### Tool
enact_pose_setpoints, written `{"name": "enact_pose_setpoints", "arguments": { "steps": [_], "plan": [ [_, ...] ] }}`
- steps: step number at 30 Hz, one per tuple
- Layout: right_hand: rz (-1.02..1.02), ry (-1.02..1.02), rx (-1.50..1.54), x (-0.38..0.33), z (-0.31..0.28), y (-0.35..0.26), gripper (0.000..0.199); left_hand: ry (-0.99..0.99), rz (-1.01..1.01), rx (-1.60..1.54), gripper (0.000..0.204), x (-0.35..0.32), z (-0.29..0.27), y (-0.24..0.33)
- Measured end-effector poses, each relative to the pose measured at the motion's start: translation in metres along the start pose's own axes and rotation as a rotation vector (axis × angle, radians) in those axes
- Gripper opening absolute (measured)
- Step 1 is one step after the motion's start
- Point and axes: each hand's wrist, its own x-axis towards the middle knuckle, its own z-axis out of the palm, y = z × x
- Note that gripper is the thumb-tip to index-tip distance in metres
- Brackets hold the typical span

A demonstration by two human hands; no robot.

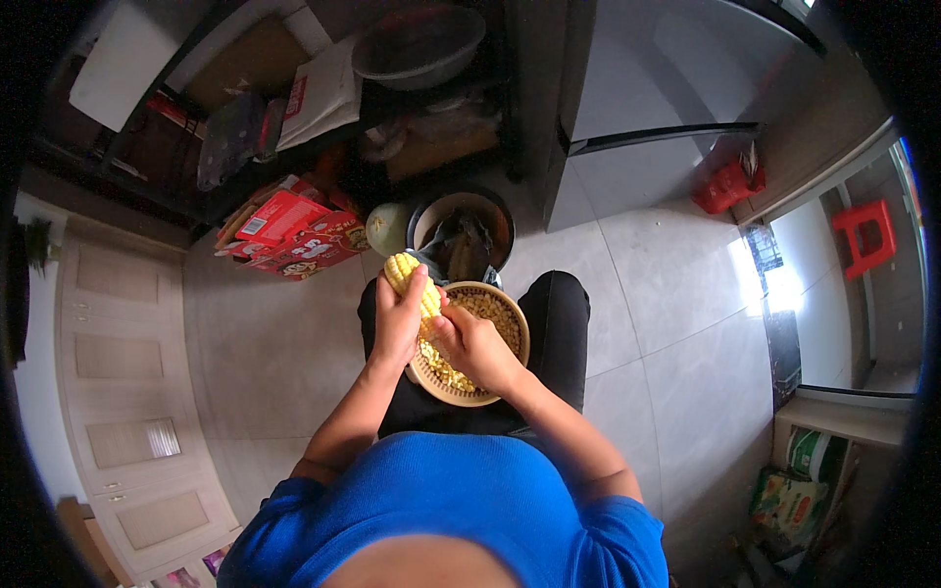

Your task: The person sits on the floor and removes corn kernels from a cob by hand, placing them into a bowl. The person holds the cob with one hand and uses the other to strip the kernels off, repeating the process until the cob is mostly bare.

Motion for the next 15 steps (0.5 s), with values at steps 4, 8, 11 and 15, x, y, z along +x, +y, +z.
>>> {"name": "enact_pose_setpoints", "arguments": {
  "steps": [4,8,11,15],
  "plan": [
    [-0.028,0.010,-0.089,-0.002,0.004,0.006,0.029,0.021,0.008,-0.008,0.022,-0.004,0.002,-0.001],
    [-0.031,0.038,-0.137,-0.006,0.013,0.021,0.028,0.047,-0.013,-0.003,0.024,-0.004,-0.001,-0.009],
    [0.000,0.014,-0.148,-0.009,0.015,0.025,0.026,0.055,-0.061,-0.009,0.027,-0.006,-0.006,-0.020],
    [0.039,-0.005,-0.172,-0.015,0.019,0.036,0.025,0.081,-0.086,-0.037,0.027,-0.007,-0.013,-0.037]
  ]
}}
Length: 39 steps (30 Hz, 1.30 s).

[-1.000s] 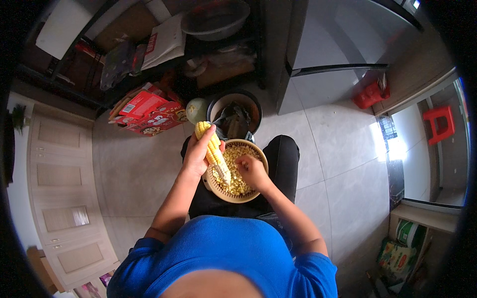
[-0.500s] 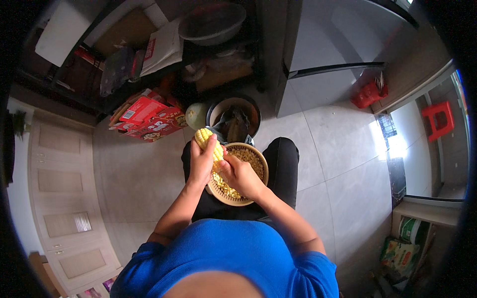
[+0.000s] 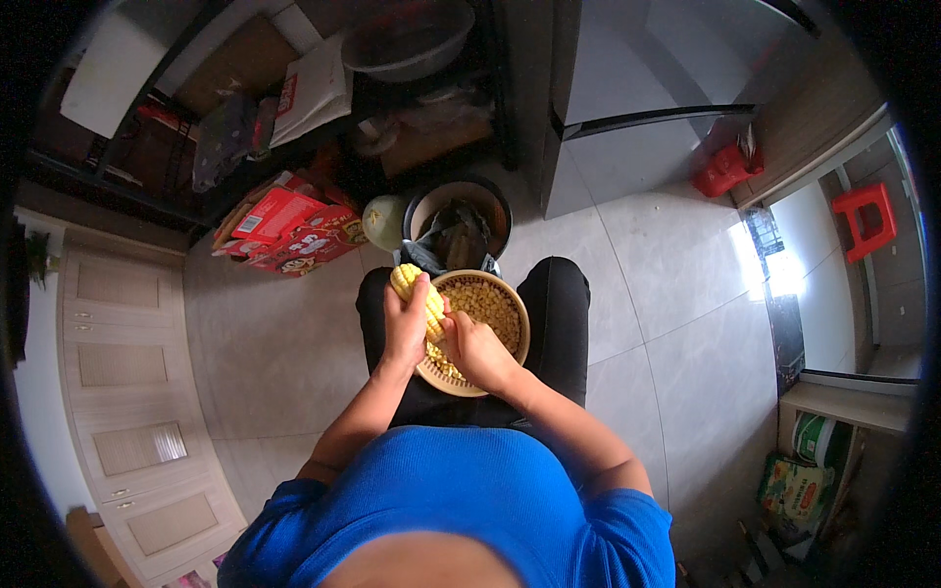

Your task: The person sits on the floor and removes corn kernels from a cob by hand, placing them into a bowl. The person holds the cob with one hand and uses the other to strip the kernels off, repeating the process until the cob is mostly bare.

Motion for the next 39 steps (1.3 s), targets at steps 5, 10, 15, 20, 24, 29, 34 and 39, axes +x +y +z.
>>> {"name": "enact_pose_setpoints", "arguments": {
  "steps": [5,10,15,20,24,29,34,39],
  "plan": [
    [-0.044,0.054,0.036,-0.005,0.003,0.003,0.021,0.009,-0.039,-0.052,0.026,-0.003,-0.003,-0.006],
    [-0.015,0.152,0.188,-0.005,0.002,0.009,0.026,0.003,-0.028,-0.080,0.025,-0.008,0.003,-0.001],
    [0.077,0.046,0.280,0.000,-0.009,-0.004,0.032,-0.039,0.084,0.054,0.026,-0.008,0.004,0.003],
    [0.005,0.019,0.166,0.002,-0.010,-0.006,0.029,0.040,-0.012,0.081,0.029,-0.008,0.004,0.001],
    [0.023,0.043,0.144,0.003,-0.005,-0.007,0.026,0.094,0.043,0.098,0.029,-0.004,-0.002,-0.007],
    [0.074,0.093,0.303,0.000,0.002,0.012,0.029,-0.004,0.051,-0.009,0.025,-0.010,0.006,0.004],
    [0.430,-0.009,1.279,0.008,0.001,0.023,0.027,-0.128,-0.081,-0.060,0.019,-0.006,-0.002,0.010],
    [0.429,0.052,1.043,0.006,0.012,0.021,0.025,-0.083,0.116,0.062,0.020,-0.002,-0.001,-0.006]
  ]
}}
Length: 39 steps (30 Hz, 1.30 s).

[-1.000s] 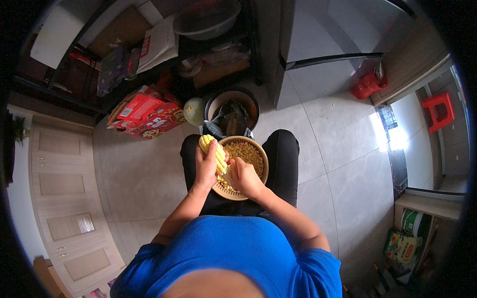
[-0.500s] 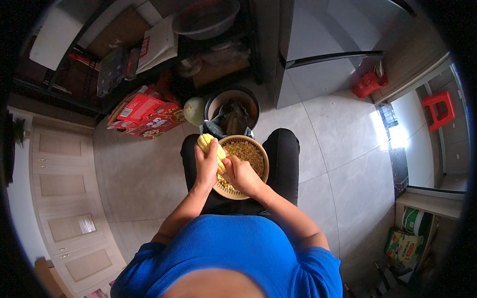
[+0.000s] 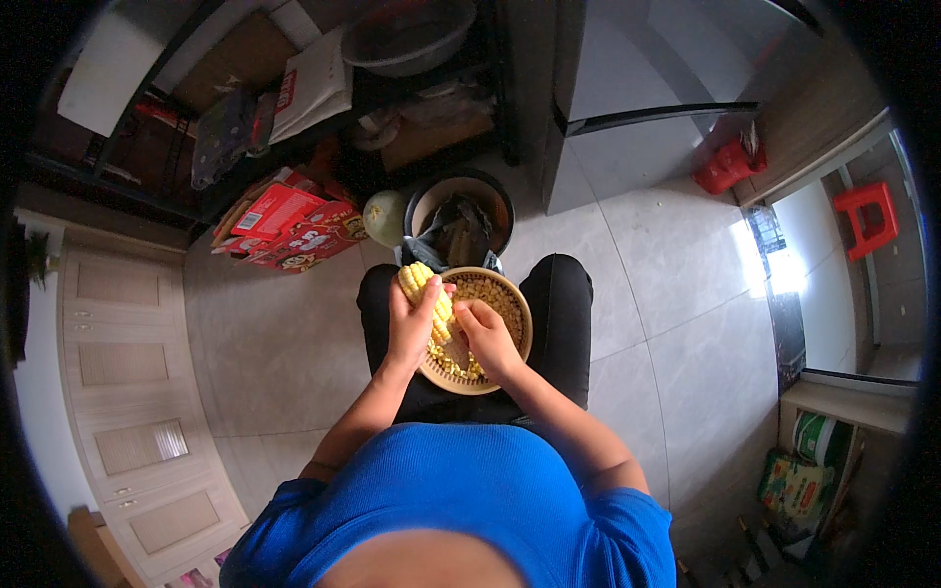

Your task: The person sits on the floor and removes corn kernels from a cob by hand, placing them into a bowl. The person holds the cob with one hand and uses the other to strip the kernels off, repeating the process until the cob is mostly bare.

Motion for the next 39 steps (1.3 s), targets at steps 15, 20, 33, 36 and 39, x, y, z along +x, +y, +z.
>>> {"name": "enact_pose_setpoints", "arguments": {
  "steps": [15,20,33,36,39],
  "plan": [
    [-0.496,0.054,-0.967,0.022,-0.038,0.019,0.020,-0.028,-0.303,-0.310,0.022,0.015,-0.016,0.027],
    [-0.030,-0.115,-0.337,-0.004,0.005,-0.036,0.033,-0.038,-0.147,-0.075,0.019,0.022,-0.022,0.022],
    [-0.102,-0.213,-0.054,-0.023,0.009,-0.079,0.030,-0.243,-0.280,-0.511,0.030,0.009,-0.002,0.068],
    [-0.480,-0.169,-0.504,-0.024,0.021,-0.064,0.035,-0.144,-0.174,-0.429,0.028,0.010,0.011,0.066],
    [-0.596,-0.089,-0.597,-0.030,0.033,-0.065,0.033,-0.058,-0.070,-0.296,0.027,0.005,0.023,0.069]
  ]
}}
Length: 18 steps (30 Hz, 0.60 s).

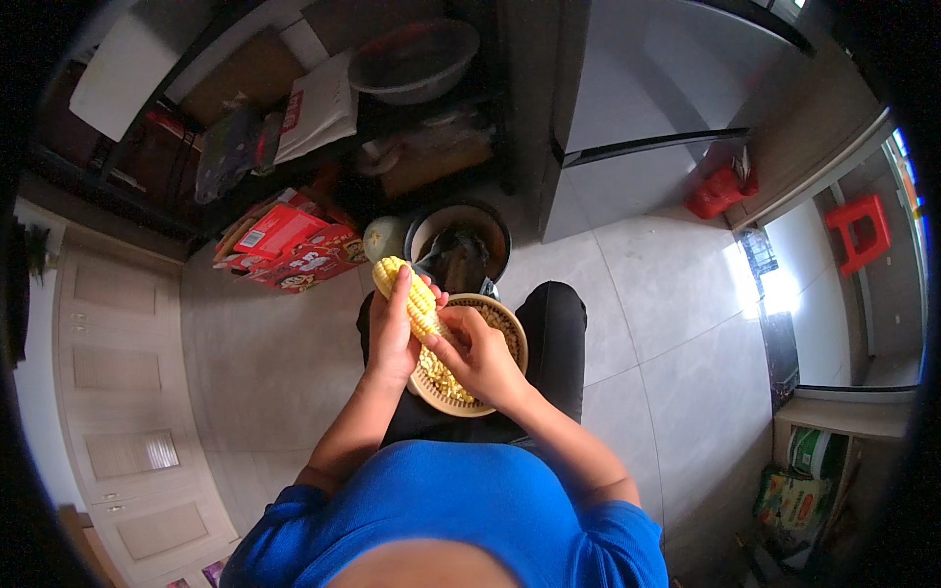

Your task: The person sits on the floor and removes corn kernels from a cob by hand, placing them into a bowl. The person holds the cob with one hand and uses the other to strip the kernels off, repeating the process until the cob is mostly bare.

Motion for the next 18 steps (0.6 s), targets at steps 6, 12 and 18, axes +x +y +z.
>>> {"name": "enact_pose_setpoints", "arguments": {
  "steps": [6,12,18],
  "plan": [
    [-0.150,-0.011,-0.436,0.007,0.004,-0.004,0.030,0.069,0.158,0.146,0.026,0.001,0.004,-0.007],
    [-0.047,-0.063,-0.504,0.005,0.007,-0.002,0.022,0.160,0.196,0.250,0.027,0.005,0.000,-0.016],
    [-0.084,-0.047,-0.484,0.005,0.006,0.014,0.022,0.217,0.103,0.229,0.027,0.003,-0.002,-0.020]
  ]
}}
